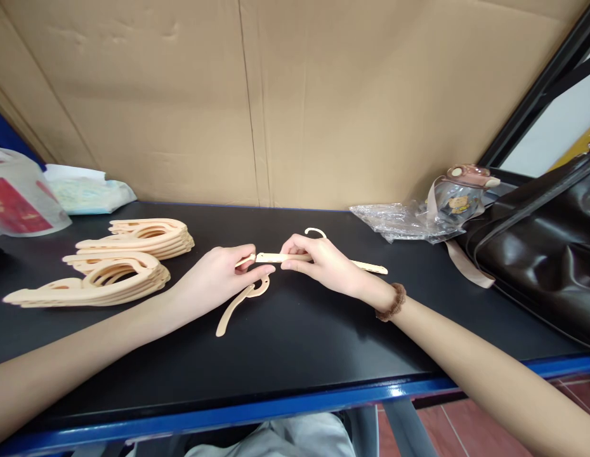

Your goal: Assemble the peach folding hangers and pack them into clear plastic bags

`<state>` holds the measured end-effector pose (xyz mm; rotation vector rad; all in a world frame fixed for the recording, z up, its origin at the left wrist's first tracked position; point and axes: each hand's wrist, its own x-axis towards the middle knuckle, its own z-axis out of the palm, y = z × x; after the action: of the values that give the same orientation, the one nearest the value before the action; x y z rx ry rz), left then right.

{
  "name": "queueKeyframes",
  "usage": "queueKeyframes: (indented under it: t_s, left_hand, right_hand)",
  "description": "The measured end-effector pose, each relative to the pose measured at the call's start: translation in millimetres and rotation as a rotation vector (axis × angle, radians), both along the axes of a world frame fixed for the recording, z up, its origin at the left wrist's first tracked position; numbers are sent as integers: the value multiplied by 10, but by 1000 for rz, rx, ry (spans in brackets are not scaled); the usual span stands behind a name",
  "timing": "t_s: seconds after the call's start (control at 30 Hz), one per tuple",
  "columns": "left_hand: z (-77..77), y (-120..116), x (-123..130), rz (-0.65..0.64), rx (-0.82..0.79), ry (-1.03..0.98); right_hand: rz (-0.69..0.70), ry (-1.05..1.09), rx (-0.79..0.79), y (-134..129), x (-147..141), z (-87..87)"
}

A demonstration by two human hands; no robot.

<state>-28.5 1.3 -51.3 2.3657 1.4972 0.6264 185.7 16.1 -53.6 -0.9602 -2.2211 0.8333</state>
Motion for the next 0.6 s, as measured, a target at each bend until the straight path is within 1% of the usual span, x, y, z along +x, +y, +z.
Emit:
queueKeyframes:
  t_s: [0.17, 0.37, 0.5, 0.6]
  left_hand:
    - [-19, 8, -21, -74, -3, -37]
    - [-39, 5, -41, -143, -30, -21]
    - [-46, -12, -49, -150, -64, 13]
    - [-48, -34, -48, -151, -61, 41]
  right_hand:
    - [20, 21, -25, -9, 2, -7]
    - [22, 42, -27, -13, 14, -29]
    - [20, 60, -63, -32, 5, -32]
    - [8, 75, -73, -48, -2, -40]
